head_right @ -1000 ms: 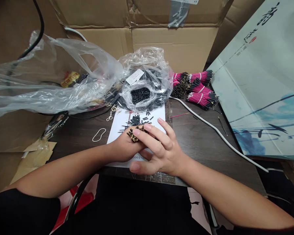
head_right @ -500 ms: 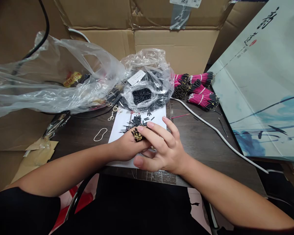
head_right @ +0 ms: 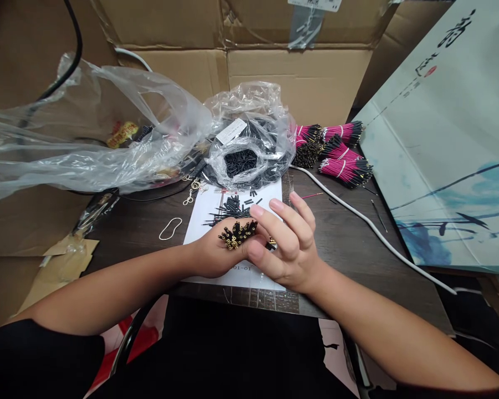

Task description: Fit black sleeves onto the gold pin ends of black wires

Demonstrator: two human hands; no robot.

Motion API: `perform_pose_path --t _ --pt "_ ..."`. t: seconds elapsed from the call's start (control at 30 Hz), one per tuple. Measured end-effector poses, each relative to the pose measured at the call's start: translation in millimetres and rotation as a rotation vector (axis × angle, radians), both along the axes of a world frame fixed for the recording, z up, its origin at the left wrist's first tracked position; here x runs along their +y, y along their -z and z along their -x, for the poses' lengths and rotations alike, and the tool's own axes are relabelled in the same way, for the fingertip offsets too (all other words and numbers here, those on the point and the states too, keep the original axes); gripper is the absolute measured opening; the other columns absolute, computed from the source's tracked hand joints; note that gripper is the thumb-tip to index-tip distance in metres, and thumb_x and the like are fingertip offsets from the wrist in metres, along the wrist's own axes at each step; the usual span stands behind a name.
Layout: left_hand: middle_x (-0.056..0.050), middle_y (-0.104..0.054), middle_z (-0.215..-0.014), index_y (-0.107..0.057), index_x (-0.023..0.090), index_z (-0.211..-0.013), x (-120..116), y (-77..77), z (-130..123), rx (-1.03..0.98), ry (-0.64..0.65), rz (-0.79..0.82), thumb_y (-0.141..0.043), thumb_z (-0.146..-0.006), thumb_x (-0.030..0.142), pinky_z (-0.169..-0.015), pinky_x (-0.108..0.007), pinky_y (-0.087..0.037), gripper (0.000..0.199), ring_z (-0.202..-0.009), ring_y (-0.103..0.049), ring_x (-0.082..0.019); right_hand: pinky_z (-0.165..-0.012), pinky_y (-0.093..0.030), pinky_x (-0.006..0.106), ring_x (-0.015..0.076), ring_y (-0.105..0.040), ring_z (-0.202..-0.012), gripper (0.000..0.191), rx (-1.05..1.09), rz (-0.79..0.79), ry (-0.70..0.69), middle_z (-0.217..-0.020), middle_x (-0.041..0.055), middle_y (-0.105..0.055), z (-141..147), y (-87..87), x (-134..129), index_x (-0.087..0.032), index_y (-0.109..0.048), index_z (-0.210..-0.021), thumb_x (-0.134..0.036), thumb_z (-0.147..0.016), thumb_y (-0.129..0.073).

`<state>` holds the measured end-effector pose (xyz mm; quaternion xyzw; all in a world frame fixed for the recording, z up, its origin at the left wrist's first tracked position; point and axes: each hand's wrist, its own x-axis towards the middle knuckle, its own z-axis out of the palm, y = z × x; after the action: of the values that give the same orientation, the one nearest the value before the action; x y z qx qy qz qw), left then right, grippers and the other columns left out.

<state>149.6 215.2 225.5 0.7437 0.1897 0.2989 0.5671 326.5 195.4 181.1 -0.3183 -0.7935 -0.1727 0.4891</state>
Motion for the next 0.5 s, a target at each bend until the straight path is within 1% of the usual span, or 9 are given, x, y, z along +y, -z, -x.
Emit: perform_pose_path --t 0.03,0.07,0.17,0.23,0.3,0.37,0.4,0.43,0.5 --pt "-0.003 -0.06 -0.08 -0.057 0.013 -0.085 1 0.4 0 0.004 -0.007 -0.004 -0.052 -0.093 0.037 -0.077 -0.025 -0.046 0.025 -0.075 -0.054 -0.011 -0.106 -0.043 0.059 0.0253 -0.045 -0.126 0.076 -0.014 -0.078 0.013 -0.133 0.0017 -0.048 2 -3.6 0 -0.043 -0.028 -0.137 -0.024 -0.076 -0.067" --pt "-0.003 -0.06 -0.08 -0.058 0.013 -0.086 1 1.5 0 0.004 -0.009 -0.003 -0.051 -0.093 0.038 -0.078 -0.025 -0.046 0.026 -0.076 -0.055 -0.012 -0.106 -0.044 0.058 0.0252 -0.045 -0.127 0.072 -0.036 -0.119 0.024 -0.136 0.0032 -0.045 3 -7.1 0 -0.04 -0.032 -0.136 -0.021 -0.074 -0.067" --pt "-0.004 -0.059 -0.082 -0.06 0.013 -0.088 1 7.4 -1 -0.018 0.016 0.025 -0.054 -0.091 0.041 -0.076 -0.026 -0.046 0.028 -0.078 -0.054 -0.012 -0.107 -0.043 0.057 0.024 -0.043 -0.131 0.065 -0.095 -0.078 0.023 -0.143 0.0035 -0.039 7 -14.4 -3 -0.036 -0.04 -0.128 -0.018 -0.072 -0.068" --pt "-0.003 -0.058 -0.081 -0.06 0.013 -0.087 0 11.0 -3 -0.049 0.026 0.059 -0.056 -0.09 0.041 -0.074 -0.026 -0.046 0.029 -0.077 -0.054 -0.012 -0.108 -0.042 0.058 0.024 -0.041 -0.133 0.058 -0.115 -0.068 0.023 -0.144 0.0038 -0.038 7 -15.6 -4 -0.033 -0.044 -0.122 -0.017 -0.071 -0.068" --pt "-0.003 -0.058 -0.08 -0.06 0.014 -0.088 -1 11.7 -4 -0.074 0.006 0.093 -0.057 -0.089 0.041 -0.075 -0.026 -0.047 0.028 -0.078 -0.054 -0.013 -0.109 -0.042 0.058 0.0244 -0.042 -0.132 0.054 -0.123 -0.084 0.011 -0.145 0.0054 -0.039 6 -14.8 -4 -0.03 -0.046 -0.12 -0.017 -0.071 -0.067" --pt "-0.003 -0.058 -0.079 -0.059 0.014 -0.088 -2 9.1 -4 -0.09 -0.017 0.14 -0.059 -0.088 0.041 -0.075 -0.026 -0.047 0.026 -0.077 -0.054 -0.012 -0.108 -0.043 0.058 0.0251 -0.044 -0.131 0.058 -0.113 -0.093 -0.009 -0.144 0.0068 -0.041 6 -13.4 -3 -0.028 -0.044 -0.124 -0.021 -0.072 -0.068" --pt "-0.002 -0.056 -0.075 -0.058 0.015 -0.087 -2 6.9 -4 -0.094 -0.018 0.184 -0.06 -0.088 0.04 -0.071 -0.025 -0.047 0.026 -0.073 -0.053 -0.011 -0.108 -0.043 0.058 0.0259 -0.045 -0.13 0.064 -0.098 -0.098 -0.019 -0.144 0.0076 -0.041 7 -12.6 -1 -0.027 -0.041 -0.129 -0.024 -0.072 -0.07" --pt "0.001 -0.052 -0.069 -0.057 0.015 -0.085 -1 4.6 -4 -0.095 -0.003 0.248 -0.059 -0.088 0.04 -0.065 -0.023 -0.045 0.025 -0.066 -0.05 -0.01 -0.107 -0.044 0.059 0.0268 -0.046 -0.128 0.072 -0.072 -0.104 -0.028 -0.144 0.0086 -0.042 7 -11.8 0 -0.027 -0.037 -0.134 -0.027 -0.071 -0.072" --pt "0.006 -0.038 -0.055 -0.053 0.016 -0.081 0 0.6 -3 -0.105 0.066 0.419 -0.055 -0.091 0.041 -0.049 -0.021 -0.035 0.027 -0.049 -0.036 -0.006 -0.106 -0.045 0.059 0.0286 -0.048 -0.126 0.088 -0.006 -0.122 -0.037 -0.143 0.0102 -0.043 8 -10.0 2 -0.026 -0.028 -0.143 -0.034 -0.069 -0.075"
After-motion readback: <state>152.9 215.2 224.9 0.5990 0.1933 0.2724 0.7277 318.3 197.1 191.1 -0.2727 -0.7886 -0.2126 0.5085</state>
